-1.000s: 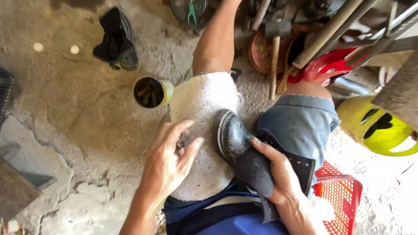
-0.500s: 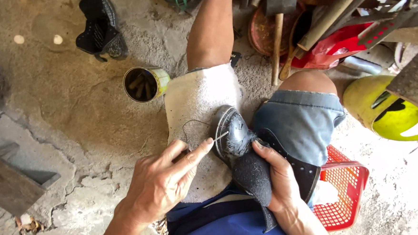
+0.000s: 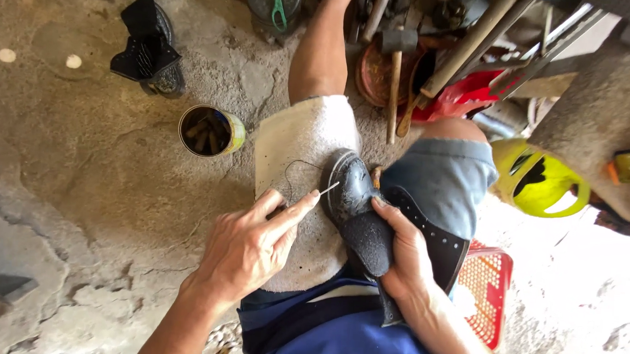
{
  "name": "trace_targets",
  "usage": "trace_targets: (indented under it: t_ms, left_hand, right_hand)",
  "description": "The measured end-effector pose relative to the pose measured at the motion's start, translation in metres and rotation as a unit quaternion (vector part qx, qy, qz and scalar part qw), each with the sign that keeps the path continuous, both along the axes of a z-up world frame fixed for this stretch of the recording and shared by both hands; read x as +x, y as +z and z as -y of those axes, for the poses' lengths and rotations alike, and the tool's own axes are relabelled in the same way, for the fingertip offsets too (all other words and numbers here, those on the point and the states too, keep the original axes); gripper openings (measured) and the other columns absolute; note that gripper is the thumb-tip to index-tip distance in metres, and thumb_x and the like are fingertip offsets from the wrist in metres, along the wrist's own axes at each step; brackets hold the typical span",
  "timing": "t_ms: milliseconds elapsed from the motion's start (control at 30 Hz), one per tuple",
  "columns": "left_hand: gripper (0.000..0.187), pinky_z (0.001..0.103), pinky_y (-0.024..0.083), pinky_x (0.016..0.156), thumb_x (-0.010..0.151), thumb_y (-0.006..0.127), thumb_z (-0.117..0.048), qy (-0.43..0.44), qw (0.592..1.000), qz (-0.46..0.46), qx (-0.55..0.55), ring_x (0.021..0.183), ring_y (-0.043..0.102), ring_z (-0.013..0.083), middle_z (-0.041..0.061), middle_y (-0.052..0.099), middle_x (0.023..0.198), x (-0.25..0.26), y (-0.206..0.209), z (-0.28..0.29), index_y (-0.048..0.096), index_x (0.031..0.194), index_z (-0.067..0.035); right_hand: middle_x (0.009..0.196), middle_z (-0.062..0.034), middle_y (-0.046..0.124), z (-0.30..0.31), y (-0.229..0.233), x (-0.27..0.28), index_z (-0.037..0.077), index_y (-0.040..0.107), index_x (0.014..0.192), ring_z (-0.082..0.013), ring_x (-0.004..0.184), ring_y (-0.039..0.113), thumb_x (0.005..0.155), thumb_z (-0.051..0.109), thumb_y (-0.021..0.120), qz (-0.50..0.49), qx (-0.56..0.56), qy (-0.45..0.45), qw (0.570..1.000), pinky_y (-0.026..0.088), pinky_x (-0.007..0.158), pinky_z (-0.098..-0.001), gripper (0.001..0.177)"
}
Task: The person sits on the floor and sews a black boot using a needle and thread. They repeatedly push the needle through the sole and pull the thread to stitch the shoe, which rests on a white towel on their lap.
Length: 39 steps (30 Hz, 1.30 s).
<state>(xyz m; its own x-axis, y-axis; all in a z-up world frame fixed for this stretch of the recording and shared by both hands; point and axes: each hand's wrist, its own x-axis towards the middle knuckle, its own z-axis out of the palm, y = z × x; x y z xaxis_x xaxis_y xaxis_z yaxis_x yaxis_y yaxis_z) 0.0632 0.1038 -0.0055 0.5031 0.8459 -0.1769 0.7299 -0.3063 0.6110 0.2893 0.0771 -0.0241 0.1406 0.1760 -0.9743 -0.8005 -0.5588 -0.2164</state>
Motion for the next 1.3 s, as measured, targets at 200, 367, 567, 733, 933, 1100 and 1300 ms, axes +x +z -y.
trace_targets:
  t_ms: [200, 367, 567, 733, 933, 1100, 1300]
  left_hand:
    - [0.043, 0.027, 0.047, 0.039, 0.104, 0.05, -0.02, 0.038, 0.996, 0.063, -0.045, 0.037, 0.051, 0.0095, 0.004, 0.067, 0.088, -0.006, -0.016, 0.007, 0.065, 0.142, -0.034]
    - [0.045, 0.027, 0.05, 0.04, 0.105, 0.049, -0.02, 0.025, 0.996, 0.06, -0.068, 0.039, 0.052, 0.009, 0.004, 0.065, 0.091, -0.005, -0.011, -0.001, 0.06, 0.146, -0.036]
    - [0.05, 0.031, 0.053, 0.041, 0.104, 0.048, -0.018, -0.021, 0.992, 0.001, -0.126, 0.04, 0.056, 0.0121, 0.01, 0.068, 0.097, 0.0, 0.013, -0.029, 0.056, 0.15, -0.036]
    - [0.049, 0.03, 0.054, 0.044, 0.105, 0.047, -0.022, -0.098, 0.976, -0.108, -0.163, 0.041, 0.06, 0.0122, 0.016, 0.072, 0.104, 0.011, 0.034, -0.061, 0.056, 0.151, -0.036]
    - [0.062, 0.055, 0.054, 0.053, 0.096, 0.045, -0.028, -0.247, 0.926, -0.257, -0.121, 0.05, 0.073, 0.0368, 0.012, 0.067, 0.099, 0.034, 0.031, -0.085, 0.045, 0.157, -0.04]
    - [0.064, 0.048, 0.059, 0.052, 0.099, 0.052, -0.026, -0.309, 0.883, -0.317, -0.158, 0.055, 0.074, 0.0308, 0.016, 0.063, 0.111, 0.059, 0.029, -0.093, 0.036, 0.16, -0.029]
    - [0.05, 0.056, 0.059, 0.058, 0.099, 0.05, -0.032, -0.241, 0.934, -0.225, -0.141, 0.06, 0.078, 0.0389, 0.021, 0.066, 0.129, 0.039, 0.035, -0.102, 0.057, 0.148, -0.038]
  right_hand:
    - [0.084, -0.0233, 0.075, 0.012, -0.001, -0.009, -0.002, 0.072, 0.093, -0.0332, 0.072, 0.078, 0.088, 0.006, 0.077, 0.029, 0.058, -0.01, 0.998, 0.065, 0.064, -0.0419, 0.011]
    - [0.083, -0.023, 0.074, 0.007, -0.006, -0.006, -0.001, 0.072, 0.093, -0.0337, 0.073, 0.078, 0.087, 0.007, 0.077, 0.001, 0.072, -0.008, 0.997, 0.065, 0.065, -0.0438, 0.011]
    - [0.08, -0.0227, 0.074, 0.006, -0.01, 0.003, 0.001, 0.071, 0.091, -0.0345, 0.071, 0.078, 0.086, 0.004, 0.076, -0.053, 0.09, 0.019, 0.994, 0.065, 0.064, -0.0456, 0.008]
    - [0.076, -0.0212, 0.073, 0.006, -0.013, 0.009, 0.001, 0.07, 0.092, -0.0338, 0.069, 0.078, 0.084, 0.004, 0.076, -0.078, 0.103, 0.058, 0.99, 0.065, 0.062, -0.0471, 0.01]
    - [0.095, -0.0184, 0.075, 0.012, -0.021, 0.021, -0.005, 0.069, 0.114, -0.0275, 0.079, 0.072, 0.084, 0.012, 0.074, -0.16, 0.106, 0.109, 0.975, 0.06, 0.074, -0.0383, 0.035]
    - [0.08, -0.017, 0.073, 0.01, -0.025, 0.024, -0.005, 0.069, 0.097, -0.026, 0.065, 0.07, 0.085, 0.014, 0.075, -0.177, 0.108, 0.128, 0.97, 0.059, 0.062, -0.0379, 0.023]
    - [0.088, -0.0162, 0.074, 0.01, -0.022, 0.026, -0.004, 0.07, 0.105, -0.0271, 0.076, 0.07, 0.081, 0.012, 0.076, -0.177, 0.102, 0.125, 0.971, 0.058, 0.073, -0.0391, 0.029]
